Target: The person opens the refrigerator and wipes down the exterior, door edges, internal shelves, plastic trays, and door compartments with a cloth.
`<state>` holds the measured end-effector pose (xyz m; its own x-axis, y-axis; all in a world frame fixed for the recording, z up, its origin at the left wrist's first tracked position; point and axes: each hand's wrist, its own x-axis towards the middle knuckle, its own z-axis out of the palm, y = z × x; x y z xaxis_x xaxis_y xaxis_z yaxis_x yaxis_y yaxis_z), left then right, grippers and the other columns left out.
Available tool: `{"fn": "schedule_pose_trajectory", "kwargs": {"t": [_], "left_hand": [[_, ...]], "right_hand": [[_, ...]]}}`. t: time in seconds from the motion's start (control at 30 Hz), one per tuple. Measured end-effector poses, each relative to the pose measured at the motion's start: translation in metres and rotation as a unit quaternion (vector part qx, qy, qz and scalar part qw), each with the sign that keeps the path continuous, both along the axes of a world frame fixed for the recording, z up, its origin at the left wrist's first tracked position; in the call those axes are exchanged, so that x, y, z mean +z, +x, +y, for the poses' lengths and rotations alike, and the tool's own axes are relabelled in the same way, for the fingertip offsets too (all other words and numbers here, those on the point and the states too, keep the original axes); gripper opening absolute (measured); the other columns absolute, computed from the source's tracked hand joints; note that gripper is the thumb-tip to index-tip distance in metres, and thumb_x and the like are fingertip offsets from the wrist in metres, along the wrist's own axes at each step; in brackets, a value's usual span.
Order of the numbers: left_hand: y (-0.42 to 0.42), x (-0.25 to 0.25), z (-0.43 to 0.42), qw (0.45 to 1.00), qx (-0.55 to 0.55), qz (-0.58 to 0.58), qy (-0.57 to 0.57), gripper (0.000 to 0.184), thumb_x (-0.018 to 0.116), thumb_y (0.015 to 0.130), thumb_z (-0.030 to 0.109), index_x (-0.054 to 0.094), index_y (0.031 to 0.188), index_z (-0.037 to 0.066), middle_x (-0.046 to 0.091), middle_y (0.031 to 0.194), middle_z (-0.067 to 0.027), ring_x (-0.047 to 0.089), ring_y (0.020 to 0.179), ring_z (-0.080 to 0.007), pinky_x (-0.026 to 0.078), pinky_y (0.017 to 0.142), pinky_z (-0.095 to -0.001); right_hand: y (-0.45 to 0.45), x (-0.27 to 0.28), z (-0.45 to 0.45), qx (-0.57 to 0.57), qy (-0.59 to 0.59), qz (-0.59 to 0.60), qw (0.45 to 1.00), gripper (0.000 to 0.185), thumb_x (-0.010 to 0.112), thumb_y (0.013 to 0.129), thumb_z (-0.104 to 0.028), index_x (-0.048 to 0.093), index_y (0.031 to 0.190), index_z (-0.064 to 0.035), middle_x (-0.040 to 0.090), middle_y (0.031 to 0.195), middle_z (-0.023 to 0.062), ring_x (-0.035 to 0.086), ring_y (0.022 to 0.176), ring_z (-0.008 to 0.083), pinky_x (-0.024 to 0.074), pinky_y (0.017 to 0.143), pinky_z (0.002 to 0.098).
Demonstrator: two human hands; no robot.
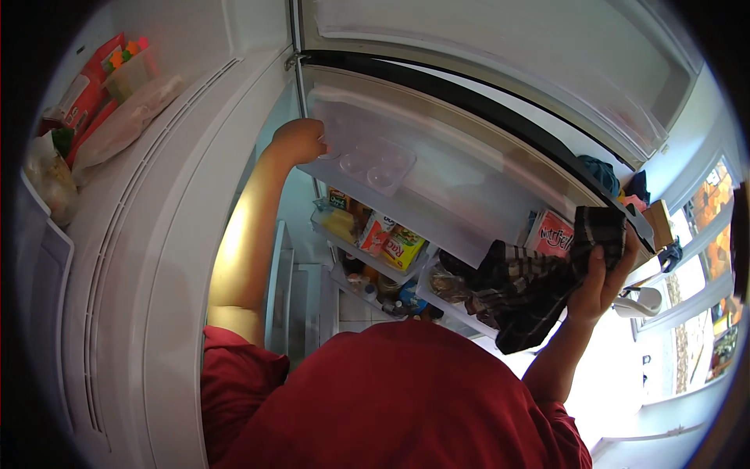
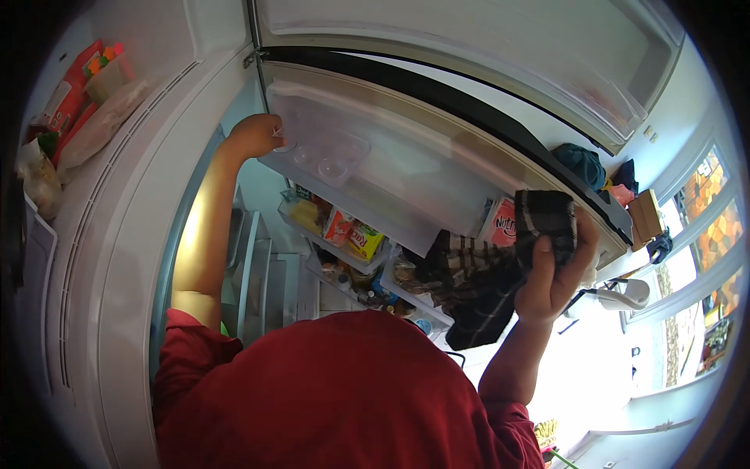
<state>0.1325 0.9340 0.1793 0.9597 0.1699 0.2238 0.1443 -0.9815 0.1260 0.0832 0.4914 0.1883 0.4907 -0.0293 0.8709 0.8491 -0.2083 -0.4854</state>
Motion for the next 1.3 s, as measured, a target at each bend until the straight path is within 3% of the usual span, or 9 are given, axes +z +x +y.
{"fn": "schedule_pose_trajectory", "kwargs": {"t": [0.13, 0.23, 0.33, 0.4, 0.53, 0.73, 1.1, 1.2, 1.3], "left_hand": [[-0.003, 0.0, 0.0, 1.0, -0.005, -0.006, -0.003, 0.03, 0.068, 0.076, 0.023, 0.057, 0.101, 0.008, 0.062, 0.091, -0.0144, 0.06, 0.087, -0.0311, 0.046, 0.076, -0.039], [-0.013, 0.006, -0.014, 1.0, -0.002, -0.019, -0.017, 0.036, 0.068, 0.076, 0.02, 0.054, 0.107, 0.009, 0.062, 0.095, -0.0139, 0.06, 0.089, -0.0313, 0.046, 0.077, -0.0391], [-0.029, 0.019, -0.034, 0.993, 0.004, -0.117, 0.034, 0.038, 0.068, 0.077, 0.022, 0.052, 0.109, 0.009, 0.062, 0.094, -0.0131, 0.059, 0.089, -0.0313, 0.046, 0.077, -0.0388], [-0.039, 0.029, -0.059, 0.974, -0.086, -0.183, -0.097, 0.034, 0.065, 0.079, 0.025, 0.054, 0.107, 0.008, 0.061, 0.094, -0.0144, 0.058, 0.092, -0.0322, 0.045, 0.079, -0.0408], [-0.048, -0.009, -0.099, 0.914, -0.312, -0.243, -0.088, 0.032, 0.061, 0.082, 0.029, 0.055, 0.106, 0.008, 0.056, 0.101, -0.0111, 0.052, 0.098, -0.0294, 0.036, 0.089, -0.0402], [-0.054, -0.042, -0.127, 0.915, -0.325, -0.213, -0.109, 0.028, 0.061, 0.081, 0.031, 0.059, 0.097, 0.008, 0.056, 0.096, -0.0077, 0.049, 0.099, -0.0271, 0.03, 0.09, -0.0415], [-0.048, -0.058, -0.139, 0.908, -0.263, -0.31, -0.101, 0.028, 0.065, 0.075, 0.03, 0.059, 0.089, 0.007, 0.054, 0.085, -0.0067, 0.048, 0.084, -0.025, 0.032, 0.08, -0.0409], [-0.045, -0.059, -0.141, 0.9, -0.273, -0.323, -0.107, 0.03, 0.064, 0.074, 0.033, 0.058, 0.089, 0.007, 0.054, 0.085, -0.0058, 0.048, 0.083, -0.0249, 0.032, 0.077, -0.0399], [-0.042, -0.059, -0.141, 0.898, -0.282, -0.32, -0.105, 0.031, 0.063, 0.075, 0.035, 0.058, 0.089, 0.008, 0.053, 0.085, -0.0054, 0.047, 0.082, -0.0239, 0.031, 0.076, -0.0393]], "right_hand": [[-0.009, 0.026, -0.011, -0.037, 0.091, -0.02, 0.995, 0.051, 0.052, 0.08, -0.015, 0.037, 0.127, 0.0006, 0.045, 0.118, 0.0139, 0.05, 0.101, 0.0224, 0.0406, 0.089, 0.0332], [-0.012, 0.067, -0.013, -0.043, 0.04, -0.078, 0.995, 0.045, 0.053, 0.078, -0.011, 0.044, 0.121, 0.0007, 0.049, 0.112, 0.0146, 0.054, 0.098, 0.0238, 0.042, 0.087, 0.0337], [-0.017, 0.1, 0.014, -0.17, -0.383, -0.107, 0.902, 0.028, 0.056, 0.076, -0.003, 0.059, 0.103, 0.0001, 0.056, 0.101, 0.0155, 0.058, 0.093, 0.0264, 0.0435, 0.083, 0.0311], [0.0, 0.095, 0.028, -0.13, -0.437, 0.004, 0.89, 0.026, 0.057, 0.072, -0.004, 0.061, 0.098, -0.0022, 0.057, 0.098, 0.0152, 0.059, 0.084, 0.0324, 0.0464, 0.076, 0.0347], [0.047, 0.074, 0.033, -0.242, -0.483, -0.061, 0.839, 0.022, 0.058, 0.071, -0.009, 0.064, 0.093, -0.0086, 0.056, 0.092, 0.0105, 0.061, 0.076, 0.031, 0.0489, 0.065, 0.0405], [0.066, 0.062, 0.097, -0.332, -0.554, -0.017, 0.763, 0.012, 0.058, 0.073, -0.01, 0.064, 0.083, -0.0065, 0.057, 0.089, 0.0119, 0.063, 0.07, 0.0305, 0.0519, 0.06, 0.0398], [0.103, 0.033, 0.25, -0.081, -0.555, -0.094, 0.823, 0.017, 0.054, 0.075, -0.01, 0.058, 0.092, -0.0089, 0.06, 0.083, 0.0138, 0.063, 0.07, 0.0327, 0.0511, 0.06, 0.0412], [0.105, 0.047, 0.233, -0.066, -0.443, -0.125, 0.885, 0.017, 0.056, 0.073, -0.009, 0.058, 0.09, -0.0098, 0.06, 0.089, 0.0126, 0.062, 0.069, 0.0318, 0.0507, 0.058, 0.0403], [0.102, 0.074, 0.224, -0.138, -0.457, -0.117, 0.871, 0.02, 0.057, 0.072, -0.007, 0.059, 0.091, -0.0112, 0.059, 0.094, 0.0113, 0.062, 0.069, 0.0299, 0.0512, 0.058, 0.039]]}}
